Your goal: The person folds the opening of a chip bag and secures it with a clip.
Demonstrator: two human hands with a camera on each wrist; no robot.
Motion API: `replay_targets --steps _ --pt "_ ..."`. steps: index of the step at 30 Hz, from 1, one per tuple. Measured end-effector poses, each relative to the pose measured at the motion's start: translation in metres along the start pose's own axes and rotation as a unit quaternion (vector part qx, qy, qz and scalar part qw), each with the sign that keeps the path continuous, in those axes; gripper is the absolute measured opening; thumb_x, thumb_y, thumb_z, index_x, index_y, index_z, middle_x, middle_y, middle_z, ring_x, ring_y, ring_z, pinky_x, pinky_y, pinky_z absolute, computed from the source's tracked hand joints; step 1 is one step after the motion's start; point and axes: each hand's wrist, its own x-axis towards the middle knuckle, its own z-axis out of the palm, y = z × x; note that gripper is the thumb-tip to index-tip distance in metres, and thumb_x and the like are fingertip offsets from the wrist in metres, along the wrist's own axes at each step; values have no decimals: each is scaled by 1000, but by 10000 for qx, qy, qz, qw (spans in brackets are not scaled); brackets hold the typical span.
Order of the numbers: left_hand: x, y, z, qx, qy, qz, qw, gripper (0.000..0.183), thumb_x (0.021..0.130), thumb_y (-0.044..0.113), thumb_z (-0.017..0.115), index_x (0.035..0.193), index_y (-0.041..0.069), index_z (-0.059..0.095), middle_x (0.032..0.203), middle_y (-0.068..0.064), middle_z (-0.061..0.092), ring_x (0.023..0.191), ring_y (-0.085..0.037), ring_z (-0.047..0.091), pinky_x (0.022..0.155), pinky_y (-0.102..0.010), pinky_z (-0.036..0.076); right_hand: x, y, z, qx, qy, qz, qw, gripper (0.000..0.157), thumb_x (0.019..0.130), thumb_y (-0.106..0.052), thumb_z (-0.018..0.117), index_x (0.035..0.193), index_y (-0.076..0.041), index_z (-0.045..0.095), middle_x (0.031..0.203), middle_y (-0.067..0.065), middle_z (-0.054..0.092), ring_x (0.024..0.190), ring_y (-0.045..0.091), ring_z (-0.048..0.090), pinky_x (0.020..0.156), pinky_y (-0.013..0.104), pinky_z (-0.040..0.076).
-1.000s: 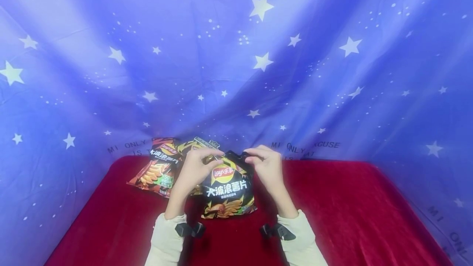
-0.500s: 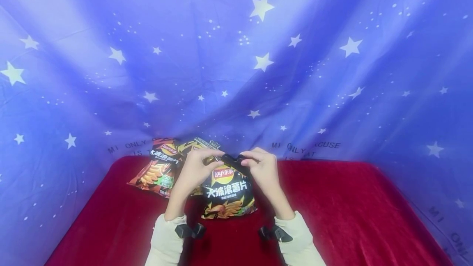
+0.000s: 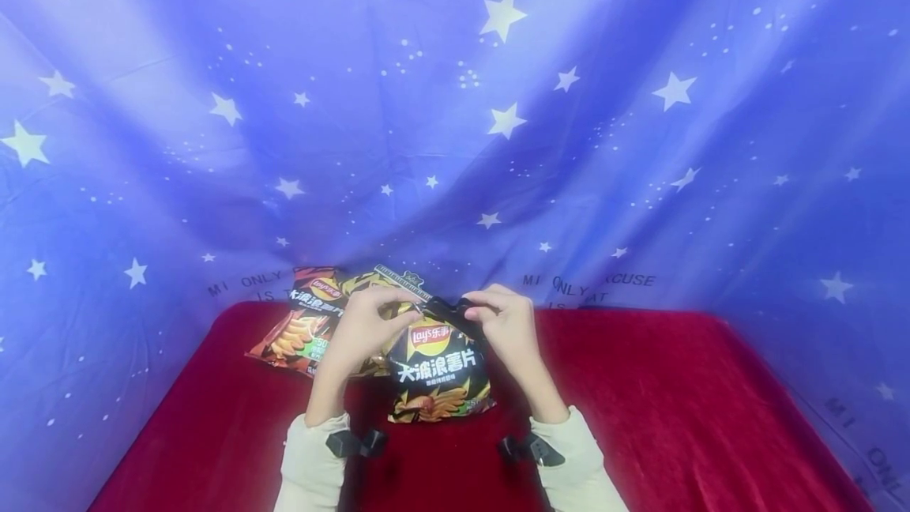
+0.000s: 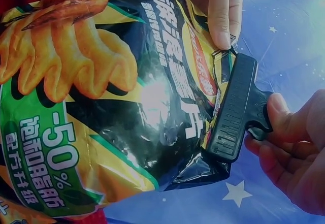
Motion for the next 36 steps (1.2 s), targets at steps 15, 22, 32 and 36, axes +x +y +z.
replay_targets --steps 15,22,32,36 --pt "0 3 2 -334 -10 -68 9994 18 86 8 79 103 13 81 104 -2 79 106 -23 71 102 -46 51 -1 -6 -3 -161 60 -290 9994 24 78 10 79 98 -3 81 85 11 76 71 8 60 60 17 51" --pt "-1 5 2 -349 -49 -132 9993 17 86 7 79 102 12 81 105 -3 79 107 -25 70 103 -47 51 -2 -8 -3 -199 70 -438 9988 25 77 9 80 98 -3 81 84 10 76 70 7 60 60 16 51" --pt "-1 7 2 -321 -39 -104 9994 17 86 6 79 102 11 81 106 -5 79 108 -25 71 102 -45 53 -3 -13 -3 -263 35 -482 9985 24 76 9 80 98 1 80 84 11 76 73 6 61 63 16 52" --pt "-2 7 3 -326 -8 -79 9994 17 85 6 79 102 11 81 105 -5 79 107 -25 72 100 -44 54 -3 -13 -3 -273 24 -459 9986 25 76 9 80 99 -1 80 85 10 76 74 6 62 64 17 53"
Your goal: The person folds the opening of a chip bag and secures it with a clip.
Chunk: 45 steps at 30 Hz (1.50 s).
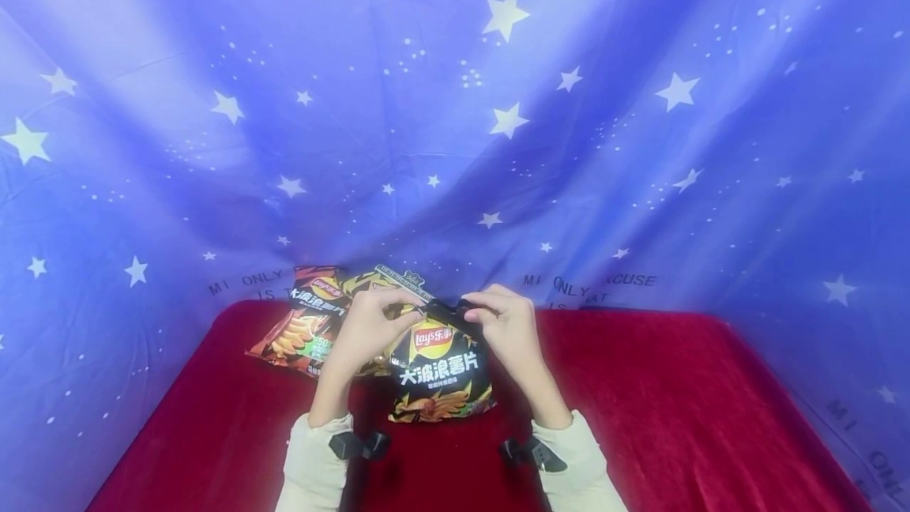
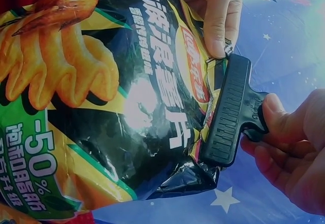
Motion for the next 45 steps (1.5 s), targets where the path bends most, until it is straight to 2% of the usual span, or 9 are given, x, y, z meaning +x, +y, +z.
replay_targets --steps 19,35,45 --pt "2 0 1 21 88 235 9997 18 85 5 79 102 7 80 103 -6 79 104 -25 73 96 -45 55 1 4 -1 118 -198 276 9994 25 78 8 79 101 -2 80 85 11 76 71 8 61 60 20 55" --pt "0 1 2 101 71 27 9999 18 85 7 80 102 13 81 104 -4 79 105 -24 72 100 -45 53 1 4 -2 95 -404 386 9984 24 80 5 80 102 -2 80 82 11 73 63 8 57 56 22 51" --pt "0 0 3 131 83 25 9999 17 86 8 80 102 12 81 104 -3 79 104 -24 72 98 -45 53 1 6 -3 108 -469 329 9983 24 80 5 80 103 -4 80 80 10 72 64 8 56 57 22 52"
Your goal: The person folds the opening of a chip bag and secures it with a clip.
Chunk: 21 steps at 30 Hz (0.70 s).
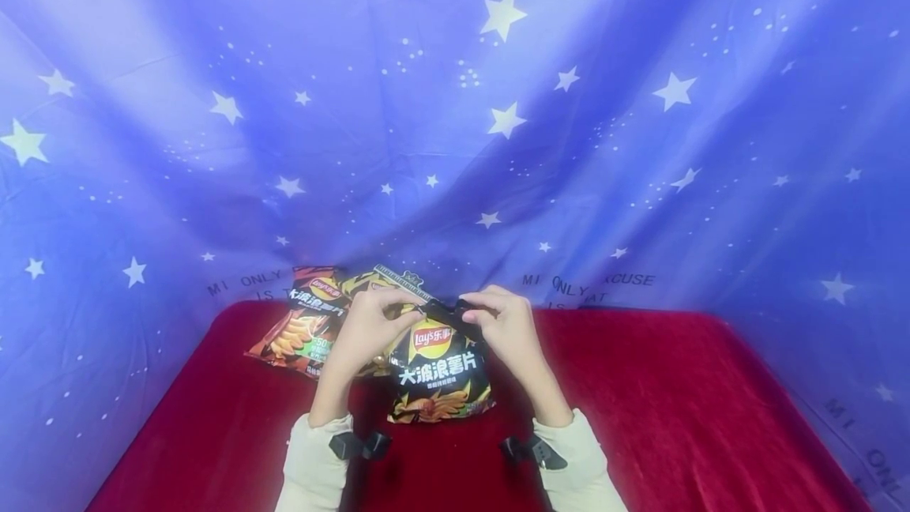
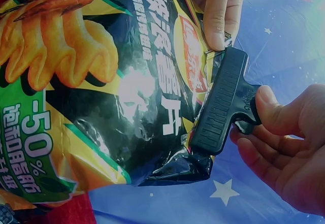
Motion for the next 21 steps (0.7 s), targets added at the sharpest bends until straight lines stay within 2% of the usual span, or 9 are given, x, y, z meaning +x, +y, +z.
replay_targets --steps 7,13,21 --pt "1 0 1 -7 6 -18 10000 18 85 8 80 102 14 81 103 -2 79 102 -21 73 96 -42 55 1 2 -1 35 -124 73 9999 26 81 4 79 106 -3 79 81 10 71 61 9 56 56 23 52" --pt "0 0 1 -55 -24 -79 10000 18 85 9 80 103 13 80 105 -2 79 103 -21 72 98 -43 55 1 3 -2 97 -211 106 9997 26 82 4 79 107 -3 79 79 10 69 63 9 56 57 23 51" --pt "0 1 0 14 -95 55 9999 21 85 9 81 106 11 80 106 -3 79 103 -21 72 97 -41 55 2 4 -6 219 -416 200 9987 27 83 2 78 110 -3 78 85 12 71 70 10 61 62 23 55"
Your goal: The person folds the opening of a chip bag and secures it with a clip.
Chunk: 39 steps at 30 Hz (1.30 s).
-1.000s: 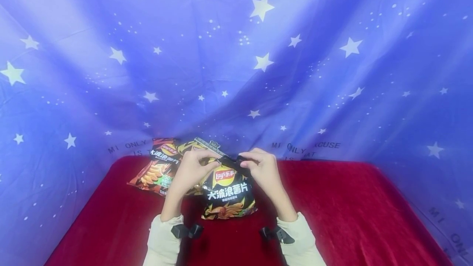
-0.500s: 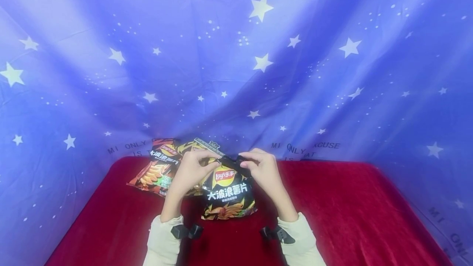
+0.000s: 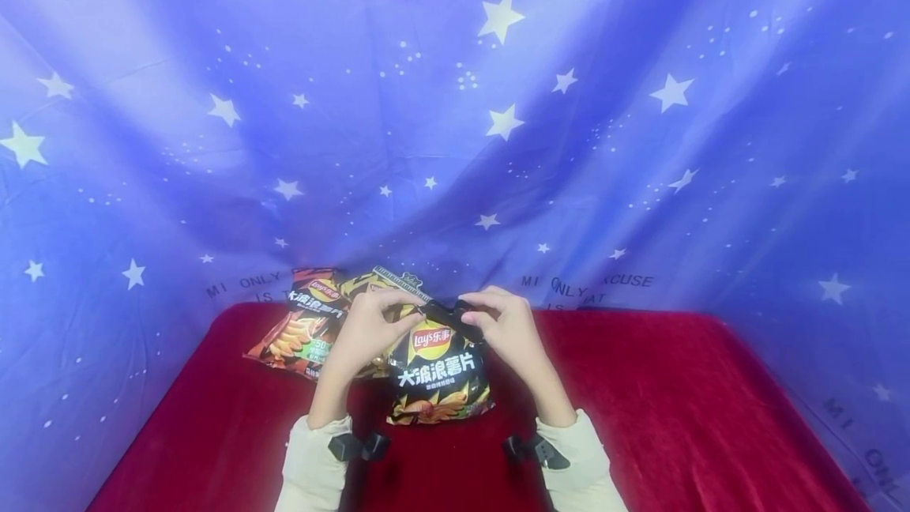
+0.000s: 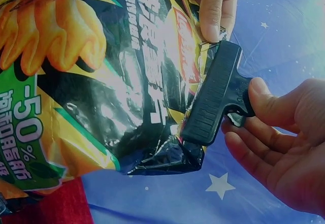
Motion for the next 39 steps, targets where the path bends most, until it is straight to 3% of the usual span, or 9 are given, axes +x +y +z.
replay_targets --steps 4,7,11,13,19,26,31,39 --pt "0 -1 -1 -86 -138 94 9998 27 83 11 82 110 12 79 105 -2 79 79 -17 66 79 -33 55 0 3 -4 211 -280 -59 9994 29 85 0 78 114 0 76 91 14 72 77 10 67 69 24 59" --pt "0 -1 0 -194 -244 197 9993 29 85 14 82 113 13 78 107 0 78 78 -14 64 76 -29 53 1 6 -9 370 -539 -124 9978 31 87 -5 78 117 0 74 101 17 74 85 9 71 76 25 60" --pt "1 -2 2 -150 -213 359 9990 27 88 19 80 114 13 78 109 1 78 92 -11 68 84 -30 53 2 10 -17 479 -859 -26 9952 36 88 -10 79 123 -1 72 114 18 75 93 7 73 82 25 61" --pt "0 -1 2 -119 -168 376 9991 26 89 20 80 114 14 78 108 2 79 88 -12 67 84 -32 53 2 13 -20 462 -1009 91 9938 39 88 -12 80 124 -2 71 116 17 75 94 7 73 81 26 61" --pt "0 3 4 22 -22 338 9994 25 88 22 81 111 15 79 107 2 79 96 -15 71 94 -37 54 2 18 -30 222 -1561 355 9869 36 86 -16 82 119 -4 74 107 14 78 93 16 75 81 28 61" --pt "0 5 8 313 238 438 9983 22 89 25 80 107 14 80 105 0 80 103 -20 72 111 -46 44 3 22 -32 -52 -2049 445 9778 28 86 -13 81 109 1 76 99 15 78 89 17 73 81 27 59" --pt "0 6 10 325 347 353 9982 20 89 25 79 107 14 80 105 0 80 106 -22 73 118 -50 38 4 25 -30 -77 -2107 359 9769 19 85 -10 81 101 0 77 93 13 78 87 17 72 80 26 58" --pt "0 6 12 384 482 323 9976 18 89 25 79 105 16 80 104 0 80 106 -23 72 114 -50 42 3 25 -28 -83 -2036 398 9782 16 85 -10 81 97 0 78 92 13 77 86 19 69 78 27 57"
